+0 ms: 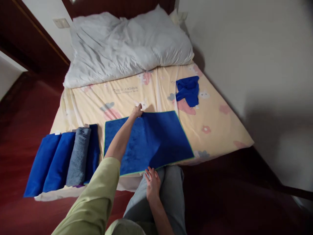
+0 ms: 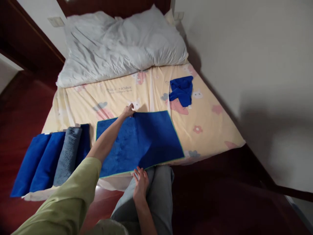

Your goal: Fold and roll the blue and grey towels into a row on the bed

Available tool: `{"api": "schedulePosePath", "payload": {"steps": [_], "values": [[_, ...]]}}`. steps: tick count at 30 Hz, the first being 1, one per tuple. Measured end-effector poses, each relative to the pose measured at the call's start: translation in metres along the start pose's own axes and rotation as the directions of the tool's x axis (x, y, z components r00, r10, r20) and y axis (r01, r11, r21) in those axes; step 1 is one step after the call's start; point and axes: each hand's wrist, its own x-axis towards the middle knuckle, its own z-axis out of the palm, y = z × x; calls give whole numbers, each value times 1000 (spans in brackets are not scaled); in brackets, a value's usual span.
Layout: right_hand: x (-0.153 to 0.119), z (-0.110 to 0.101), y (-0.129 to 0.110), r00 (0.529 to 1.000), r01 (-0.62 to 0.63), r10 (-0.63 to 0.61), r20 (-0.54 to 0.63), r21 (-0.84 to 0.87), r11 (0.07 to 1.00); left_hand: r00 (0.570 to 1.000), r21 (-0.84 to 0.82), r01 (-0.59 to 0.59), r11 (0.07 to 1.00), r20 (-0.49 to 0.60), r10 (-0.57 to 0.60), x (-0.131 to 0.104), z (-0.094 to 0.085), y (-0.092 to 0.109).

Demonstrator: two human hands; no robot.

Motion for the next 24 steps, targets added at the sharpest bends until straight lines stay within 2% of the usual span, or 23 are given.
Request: {"api": "schedulePosePath", "payload": {"steps": [4,7,9,11,13,15,17,19,21,24], "values": [[-15,-4,-18,988,148,-144,49,-75,986,1000,-224,6,975,-21,-11,-26,-36,10],[-33,-4,-42,962,266,-256,101,-115,957,997,-434,-28,901,-75,-5,-51,-72,17],[-48,-2,-62,927,367,-348,138,-147,919,993,-504,-74,860,-119,16,-71,-99,20],[-65,1,-85,873,483,-455,174,-186,856,985,-542,-135,829,-168,50,-96,-129,22],[-81,4,-112,797,601,-560,224,-220,768,970,-618,-219,755,-223,99,-125,-160,21],[-94,9,-143,709,705,-654,263,-247,664,944,-701,-325,635,-285,168,-157,-190,18],[-105,16,-179,605,795,-740,295,-269,543,907,-740,-421,525,-348,236,-191,-216,13],[-115,26,-216,484,870,-813,323,-274,409,868,-731,-497,469,-414,274,-224,-238,7],[-125,41,-253,359,925,-856,373,-262,273,837,-683,-545,487,-476,270,-255,-255,2],[-140,67,-301,216,968,-882,418,-212,136,787,-509,-566,648,-569,241,-298,-275,-4]]}}
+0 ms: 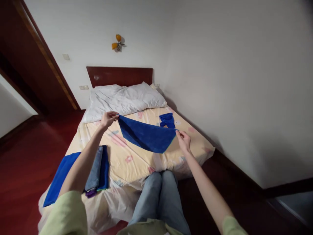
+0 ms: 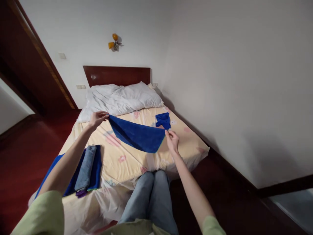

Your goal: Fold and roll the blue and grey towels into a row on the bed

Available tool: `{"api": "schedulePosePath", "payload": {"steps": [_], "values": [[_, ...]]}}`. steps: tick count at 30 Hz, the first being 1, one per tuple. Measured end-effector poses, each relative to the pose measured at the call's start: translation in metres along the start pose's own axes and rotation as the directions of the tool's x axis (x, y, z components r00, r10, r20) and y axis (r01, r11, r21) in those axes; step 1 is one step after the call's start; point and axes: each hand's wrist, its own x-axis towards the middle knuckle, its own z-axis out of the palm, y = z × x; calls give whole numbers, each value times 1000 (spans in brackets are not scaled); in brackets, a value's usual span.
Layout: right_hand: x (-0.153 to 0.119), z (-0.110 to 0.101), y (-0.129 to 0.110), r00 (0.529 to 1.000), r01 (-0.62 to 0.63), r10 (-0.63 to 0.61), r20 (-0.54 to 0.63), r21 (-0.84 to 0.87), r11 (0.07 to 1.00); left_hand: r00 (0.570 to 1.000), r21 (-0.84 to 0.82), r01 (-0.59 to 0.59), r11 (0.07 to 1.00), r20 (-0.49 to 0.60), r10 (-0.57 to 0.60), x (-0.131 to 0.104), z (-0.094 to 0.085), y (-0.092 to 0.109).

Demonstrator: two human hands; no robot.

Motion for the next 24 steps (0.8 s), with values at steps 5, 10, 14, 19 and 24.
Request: {"api": "schedulePosePath", "payload": {"steps": [5,10,14,19,24], "values": [[58,5,-45,982,188,-188,-12,21,982,990,318,-103,942,-56,127,-37,-33,41],[72,8,-80,993,115,-116,-1,86,990,988,229,-87,970,-103,112,-60,-46,56],[63,3,-89,998,-9,-6,62,228,974,986,155,-59,986,-142,81,-77,-51,59],[44,-17,-79,984,-151,113,140,310,939,991,-27,40,999,-128,-43,-110,-58,57],[16,-35,-66,959,-235,171,227,292,927,986,-149,143,978,-68,-154,-145,-60,42]]}}
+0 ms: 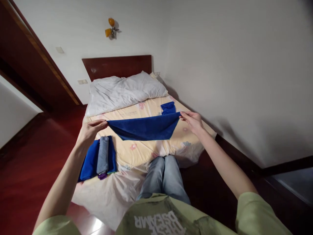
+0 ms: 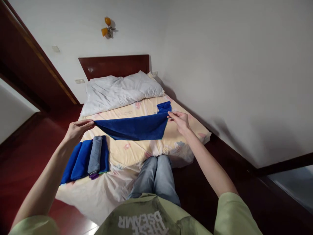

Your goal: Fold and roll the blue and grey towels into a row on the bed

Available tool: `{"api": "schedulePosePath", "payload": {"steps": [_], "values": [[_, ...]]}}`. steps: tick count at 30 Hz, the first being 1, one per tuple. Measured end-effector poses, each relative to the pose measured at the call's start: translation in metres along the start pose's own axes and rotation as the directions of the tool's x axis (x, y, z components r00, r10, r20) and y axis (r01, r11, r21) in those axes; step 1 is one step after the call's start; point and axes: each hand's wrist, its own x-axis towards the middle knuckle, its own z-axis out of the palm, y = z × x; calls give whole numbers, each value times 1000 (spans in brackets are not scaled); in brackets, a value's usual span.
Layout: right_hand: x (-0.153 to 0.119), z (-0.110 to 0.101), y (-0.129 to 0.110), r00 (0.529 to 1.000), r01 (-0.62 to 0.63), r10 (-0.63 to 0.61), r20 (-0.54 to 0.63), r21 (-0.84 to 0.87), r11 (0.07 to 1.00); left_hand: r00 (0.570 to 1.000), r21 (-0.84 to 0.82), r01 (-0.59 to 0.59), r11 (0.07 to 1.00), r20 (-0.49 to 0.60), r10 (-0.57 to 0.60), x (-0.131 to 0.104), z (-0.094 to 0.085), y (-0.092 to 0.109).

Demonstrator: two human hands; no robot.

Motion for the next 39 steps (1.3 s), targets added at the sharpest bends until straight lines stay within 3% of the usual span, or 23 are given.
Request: {"api": "schedulePosePath", "payload": {"steps": [6,11,15,18,23,27,31,35,39], "values": [[-31,-13,14,988,-147,147,45,-13,989,990,-25,124,992,-66,-126,-38,0,-25],[-59,-34,18,965,-220,223,137,-34,975,978,76,199,977,-78,-193,-90,-12,-33],[-81,-49,14,949,-234,254,189,-123,965,963,211,269,940,-46,-266,-127,-24,-33],[-93,-53,13,943,-171,234,239,-256,951,965,332,245,911,7,-262,-143,-26,-34],[-110,-47,12,906,134,55,420,-406,904,995,443,86,892,2,-98,-151,-26,-37],[-123,-45,9,849,397,-94,520,-510,763,997,527,-39,849,-30,64,-149,-24,-35],[-125,-51,5,822,464,-114,558,-541,701,986,547,-112,829,-42,160,-147,-21,-31],[-116,-57,4,817,435,-37,576,-572,696,999,437,-6,899,45,-15,-147,-19,-30],[-102,-64,8,808,328,108,580,-595,734,956,386,164,908,166,-243,-141,-20,-35]]}}
